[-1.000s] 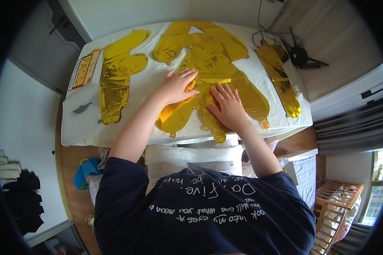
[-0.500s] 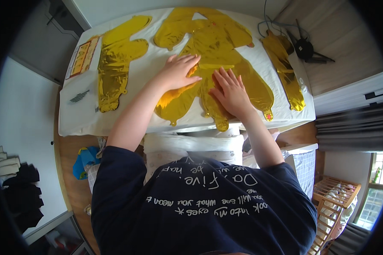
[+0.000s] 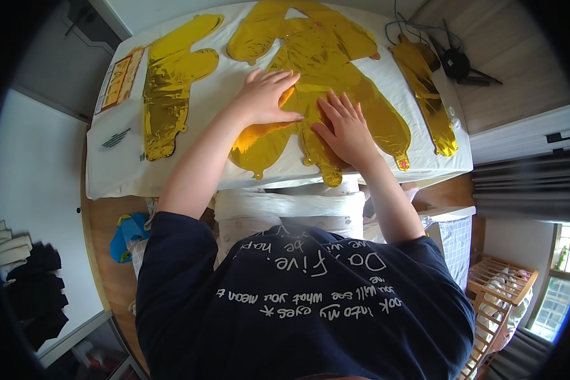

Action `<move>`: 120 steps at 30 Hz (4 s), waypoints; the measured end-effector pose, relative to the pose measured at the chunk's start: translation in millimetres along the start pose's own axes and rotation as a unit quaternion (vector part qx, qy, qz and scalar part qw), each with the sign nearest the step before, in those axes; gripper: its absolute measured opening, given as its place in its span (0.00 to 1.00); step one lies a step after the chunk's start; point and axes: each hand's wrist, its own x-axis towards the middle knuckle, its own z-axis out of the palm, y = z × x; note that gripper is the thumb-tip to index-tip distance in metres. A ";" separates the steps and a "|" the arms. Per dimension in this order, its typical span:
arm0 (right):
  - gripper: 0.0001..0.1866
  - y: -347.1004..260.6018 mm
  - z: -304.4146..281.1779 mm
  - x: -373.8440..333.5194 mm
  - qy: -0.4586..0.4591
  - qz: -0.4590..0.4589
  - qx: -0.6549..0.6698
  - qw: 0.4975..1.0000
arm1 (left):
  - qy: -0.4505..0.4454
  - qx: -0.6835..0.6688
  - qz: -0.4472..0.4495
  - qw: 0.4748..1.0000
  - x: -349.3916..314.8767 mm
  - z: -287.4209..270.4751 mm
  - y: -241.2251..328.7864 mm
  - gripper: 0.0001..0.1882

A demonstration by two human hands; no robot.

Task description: Flattening and organizing gold foil letter balloons on a table.

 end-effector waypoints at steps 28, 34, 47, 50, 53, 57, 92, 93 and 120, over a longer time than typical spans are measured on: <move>0.33 19.2 -13.1 9.6 0.030 0.030 0.057 0.997 | -0.046 0.013 -0.003 0.999 -0.9 -4.9 -0.4 0.54; 0.32 67.3 -9.2 20.5 0.017 0.093 -0.041 0.995 | -0.042 0.001 0.010 0.999 0.6 -3.7 -2.5 0.55; 0.31 67.9 -10.2 21.6 -0.020 0.089 -0.043 0.995 | -0.027 -0.025 0.013 0.999 -0.9 -1.7 -4.9 0.58; 0.31 68.6 -10.3 21.5 -0.020 0.084 -0.043 0.995 | -0.034 -0.026 0.015 0.999 -0.3 -2.6 -5.2 0.58; 0.31 69.7 -11.3 20.3 -0.008 0.092 -0.025 0.995 | -0.032 -0.027 0.014 0.999 0.3 -3.9 -4.0 0.58; 0.32 75.4 -10.0 19.1 0.017 0.090 0.022 0.996 | -0.020 -0.041 0.014 0.999 1.2 -7.8 -2.2 0.58; 0.28 196.4 -41.4 165.0 0.070 0.211 0.088 0.971 | 0.080 0.056 0.058 0.994 49.6 10.4 -21.2 0.31; 0.28 195.3 -41.3 172.0 0.070 0.207 0.089 0.972 | 0.085 0.051 0.063 0.993 48.7 10.6 -22.6 0.31; 0.43 179.1 -43.9 204.8 -0.006 0.296 0.233 0.926 | 0.061 0.051 0.057 0.995 48.0 21.7 -26.9 0.30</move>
